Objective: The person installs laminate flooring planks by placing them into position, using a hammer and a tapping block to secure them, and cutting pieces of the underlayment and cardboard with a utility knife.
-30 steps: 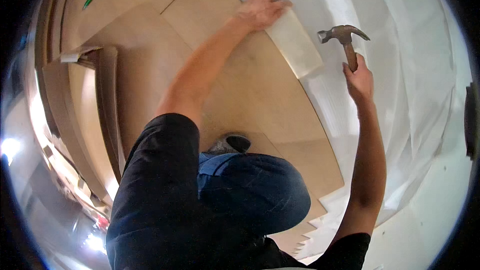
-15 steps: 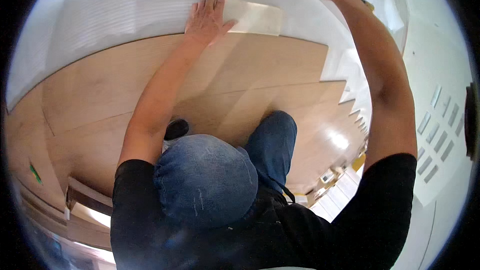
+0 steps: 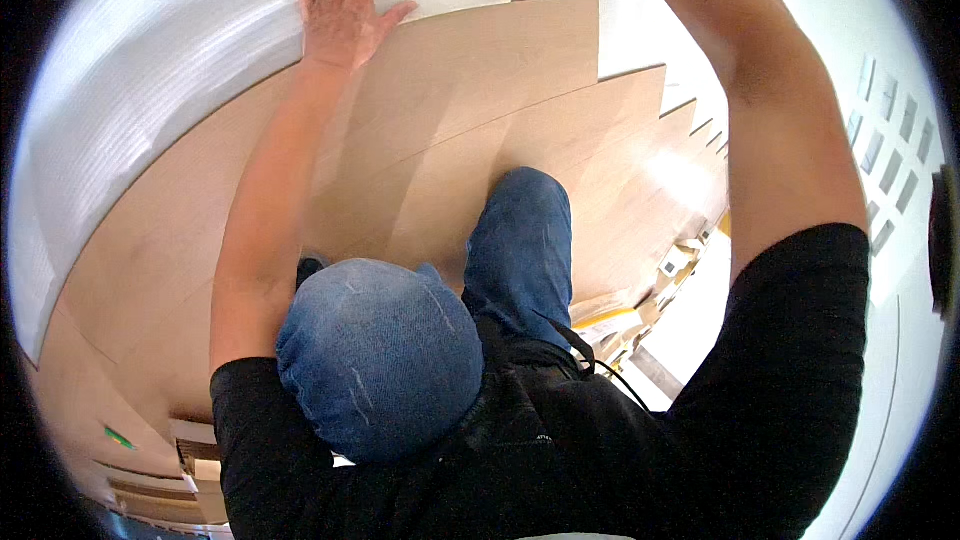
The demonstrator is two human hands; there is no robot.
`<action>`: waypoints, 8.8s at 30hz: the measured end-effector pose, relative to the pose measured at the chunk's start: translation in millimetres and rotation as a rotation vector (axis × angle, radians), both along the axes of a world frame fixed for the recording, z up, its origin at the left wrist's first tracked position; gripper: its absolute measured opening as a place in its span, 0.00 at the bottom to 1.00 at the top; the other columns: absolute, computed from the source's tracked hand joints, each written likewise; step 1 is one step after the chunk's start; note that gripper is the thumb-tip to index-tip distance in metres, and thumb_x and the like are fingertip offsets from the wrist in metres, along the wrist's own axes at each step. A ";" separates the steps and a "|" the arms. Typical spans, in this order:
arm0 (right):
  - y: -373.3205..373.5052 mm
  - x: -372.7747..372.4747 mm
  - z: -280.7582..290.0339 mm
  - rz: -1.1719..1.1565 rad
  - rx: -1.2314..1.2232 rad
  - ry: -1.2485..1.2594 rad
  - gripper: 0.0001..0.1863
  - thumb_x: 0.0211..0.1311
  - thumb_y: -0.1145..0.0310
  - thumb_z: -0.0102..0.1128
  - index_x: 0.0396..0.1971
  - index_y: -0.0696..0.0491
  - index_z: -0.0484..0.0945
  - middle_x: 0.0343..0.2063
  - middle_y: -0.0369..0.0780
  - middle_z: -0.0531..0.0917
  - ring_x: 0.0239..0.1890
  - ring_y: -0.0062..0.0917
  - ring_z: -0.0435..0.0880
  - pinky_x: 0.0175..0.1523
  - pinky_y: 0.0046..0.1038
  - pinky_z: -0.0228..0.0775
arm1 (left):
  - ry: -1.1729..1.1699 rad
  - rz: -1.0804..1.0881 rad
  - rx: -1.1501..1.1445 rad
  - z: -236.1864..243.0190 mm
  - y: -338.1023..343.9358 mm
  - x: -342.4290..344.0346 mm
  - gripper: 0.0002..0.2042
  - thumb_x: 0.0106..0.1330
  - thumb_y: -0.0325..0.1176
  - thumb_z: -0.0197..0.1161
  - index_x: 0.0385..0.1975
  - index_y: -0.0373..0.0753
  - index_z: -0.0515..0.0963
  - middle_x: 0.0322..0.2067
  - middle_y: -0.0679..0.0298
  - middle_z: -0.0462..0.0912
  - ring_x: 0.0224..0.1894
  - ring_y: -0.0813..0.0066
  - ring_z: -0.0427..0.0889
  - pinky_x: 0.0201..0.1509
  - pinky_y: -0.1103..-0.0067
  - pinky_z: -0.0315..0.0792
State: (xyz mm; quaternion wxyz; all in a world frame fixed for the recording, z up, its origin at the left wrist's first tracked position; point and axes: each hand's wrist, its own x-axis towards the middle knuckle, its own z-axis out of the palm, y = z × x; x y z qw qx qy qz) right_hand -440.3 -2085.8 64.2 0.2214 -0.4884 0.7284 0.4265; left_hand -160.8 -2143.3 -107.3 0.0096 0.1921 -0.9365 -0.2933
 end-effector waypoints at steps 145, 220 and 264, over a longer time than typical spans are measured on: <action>659.4 -97.4 -175.8 -1.728 -1.146 -0.065 0.11 0.57 0.69 0.57 0.25 0.64 0.73 0.16 0.44 0.75 0.15 0.32 0.77 0.21 0.37 0.70 | -0.301 0.651 1.120 -83.4 445.2 -202.1 0.33 0.56 0.62 0.74 0.49 0.38 0.83 0.37 0.50 0.88 0.41 0.51 0.86 0.47 0.58 0.79; 48.3 240.5 50.2 -0.192 -0.155 -0.524 0.20 0.66 0.64 0.63 0.54 0.58 0.81 0.45 0.51 0.88 0.48 0.44 0.87 0.54 0.40 0.77 | -0.944 1.806 -0.123 69.0 114.4 817.3 0.36 0.75 0.26 0.51 0.80 0.40 0.44 0.77 0.38 0.49 0.79 0.41 0.51 0.80 0.57 0.52; -277.0 303.9 349.6 0.642 -0.550 -0.698 0.09 0.64 0.60 0.67 0.34 0.50 0.85 0.25 0.41 0.85 0.31 0.34 0.85 0.40 0.37 0.76 | -0.376 1.033 -0.425 472.4 -62.0 667.7 0.08 0.66 0.30 0.69 0.42 0.40 0.83 0.41 0.52 0.87 0.46 0.48 0.84 0.51 0.61 0.76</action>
